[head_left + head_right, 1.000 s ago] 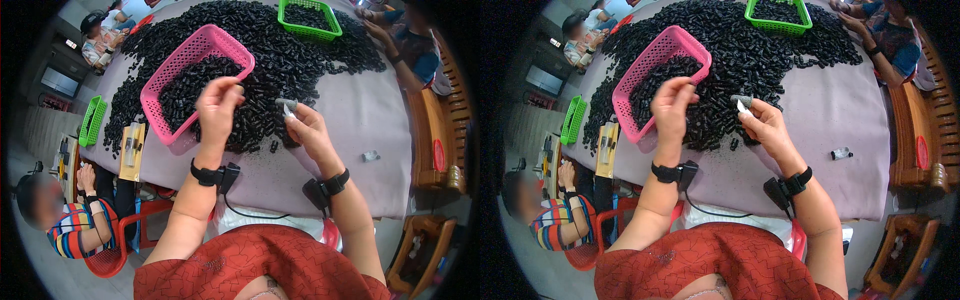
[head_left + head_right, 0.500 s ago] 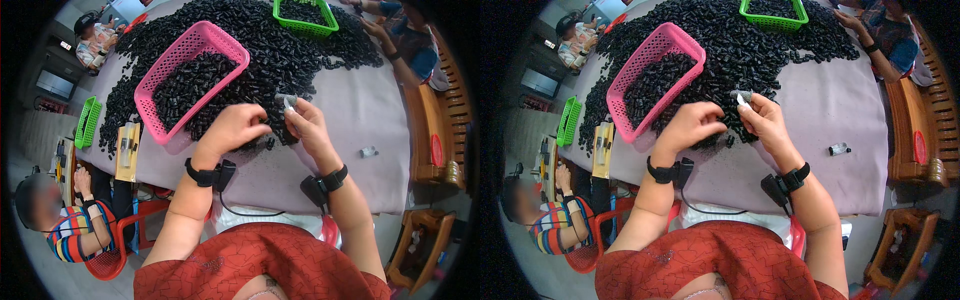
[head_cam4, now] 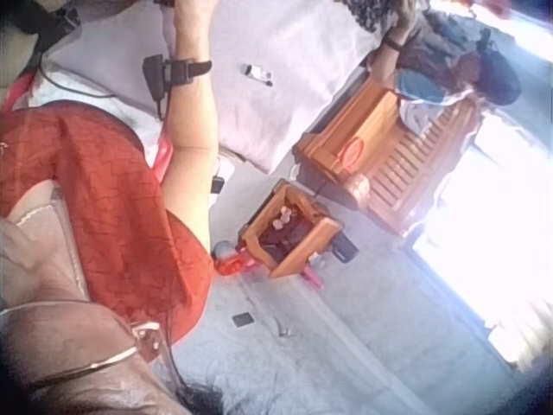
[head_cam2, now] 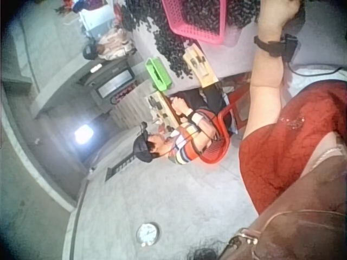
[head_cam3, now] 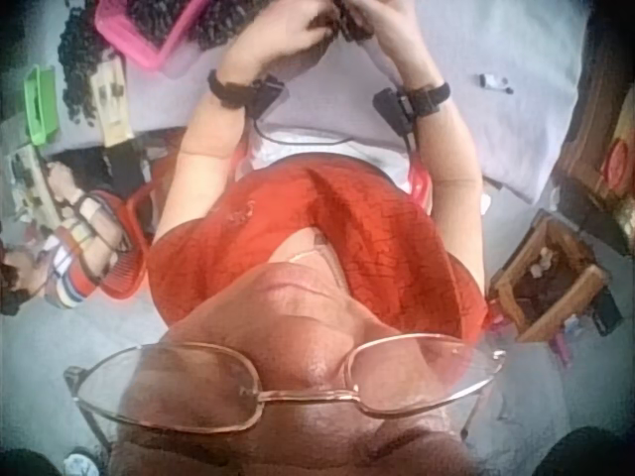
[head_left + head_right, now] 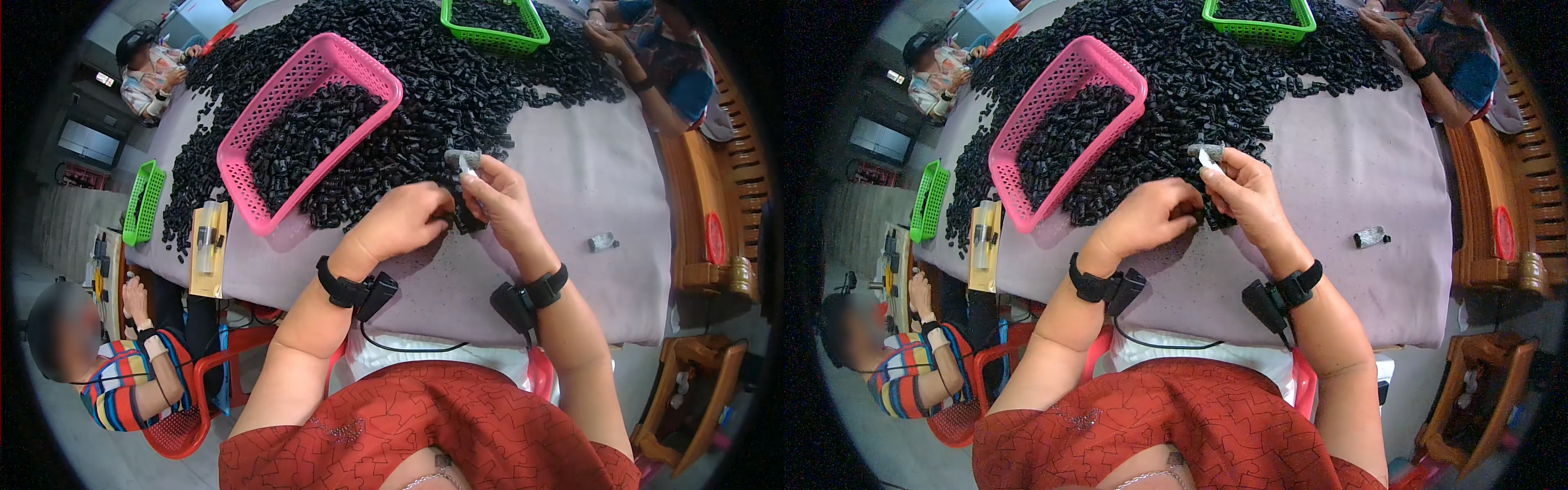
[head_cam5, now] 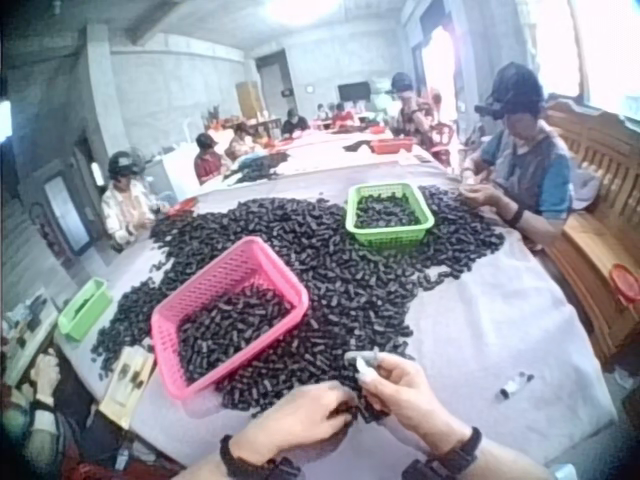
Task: The person is inspecting and sorting small black plastic components for shoe manufacturing.
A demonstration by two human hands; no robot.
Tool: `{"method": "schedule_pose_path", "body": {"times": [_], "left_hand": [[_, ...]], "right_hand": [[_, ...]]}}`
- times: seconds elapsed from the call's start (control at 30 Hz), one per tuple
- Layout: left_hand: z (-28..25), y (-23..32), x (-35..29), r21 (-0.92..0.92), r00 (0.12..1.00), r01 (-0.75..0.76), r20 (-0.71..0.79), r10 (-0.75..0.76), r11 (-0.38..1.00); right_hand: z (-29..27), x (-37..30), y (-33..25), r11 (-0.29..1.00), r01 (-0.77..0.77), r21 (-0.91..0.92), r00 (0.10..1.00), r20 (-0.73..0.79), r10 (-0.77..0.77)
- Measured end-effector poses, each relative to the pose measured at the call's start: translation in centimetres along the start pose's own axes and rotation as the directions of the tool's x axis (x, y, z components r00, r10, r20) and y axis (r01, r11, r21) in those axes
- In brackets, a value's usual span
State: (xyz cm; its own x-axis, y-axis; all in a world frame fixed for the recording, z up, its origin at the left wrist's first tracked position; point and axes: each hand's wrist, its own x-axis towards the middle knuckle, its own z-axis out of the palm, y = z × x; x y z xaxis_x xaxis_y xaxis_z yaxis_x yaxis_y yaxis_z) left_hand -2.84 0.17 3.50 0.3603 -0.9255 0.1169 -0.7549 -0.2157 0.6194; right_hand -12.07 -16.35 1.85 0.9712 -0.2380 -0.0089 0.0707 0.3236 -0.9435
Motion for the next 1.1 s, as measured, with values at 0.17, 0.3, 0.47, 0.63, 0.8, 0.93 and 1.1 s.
{"method": "schedule_pose_path", "body": {"times": [0.17,0.3,0.47,0.63,0.8,0.93,1.1], "left_hand": [[-1.0,-1.4,0.3,-0.760,0.934,0.055,-0.189,-0.302,0.647],[-1.1,-2.6,0.4,-0.990,0.915,0.019,-0.039,-0.402,0.139],[-0.6,-3.1,0.4,-0.998,0.927,0.058,0.067,-0.368,-0.038],[-0.1,-3.1,0.6,-0.996,0.938,0.053,0.073,-0.338,-0.068],[0.2,-2.5,0.8,-0.997,0.947,0.054,0.067,-0.314,-0.050],[0.0,-2.5,0.8,-0.995,0.941,0.067,0.086,-0.326,-0.068],[0.0,-2.7,0.7,-0.994,0.947,0.074,0.094,-0.307,-0.078]], "right_hand": [[0.3,-0.2,-0.5,0.999,-0.017,0.037,1.000,-0.001,0.017],[0.5,-0.5,-0.9,0.999,0.005,0.049,0.997,0.071,-0.009],[1.0,-0.9,-1.3,1.000,-0.014,0.026,0.985,0.172,0.009],[1.1,-1.1,-1.2,1.000,-0.029,-0.005,0.979,0.203,0.029],[1.0,-1.0,-0.9,0.999,-0.045,-0.012,0.968,0.245,0.047],[1.2,-1.0,-1.1,0.996,-0.080,0.038,0.968,0.240,0.069],[1.1,-1.0,-1.3,0.993,-0.099,0.060,0.964,0.254,0.081]]}}
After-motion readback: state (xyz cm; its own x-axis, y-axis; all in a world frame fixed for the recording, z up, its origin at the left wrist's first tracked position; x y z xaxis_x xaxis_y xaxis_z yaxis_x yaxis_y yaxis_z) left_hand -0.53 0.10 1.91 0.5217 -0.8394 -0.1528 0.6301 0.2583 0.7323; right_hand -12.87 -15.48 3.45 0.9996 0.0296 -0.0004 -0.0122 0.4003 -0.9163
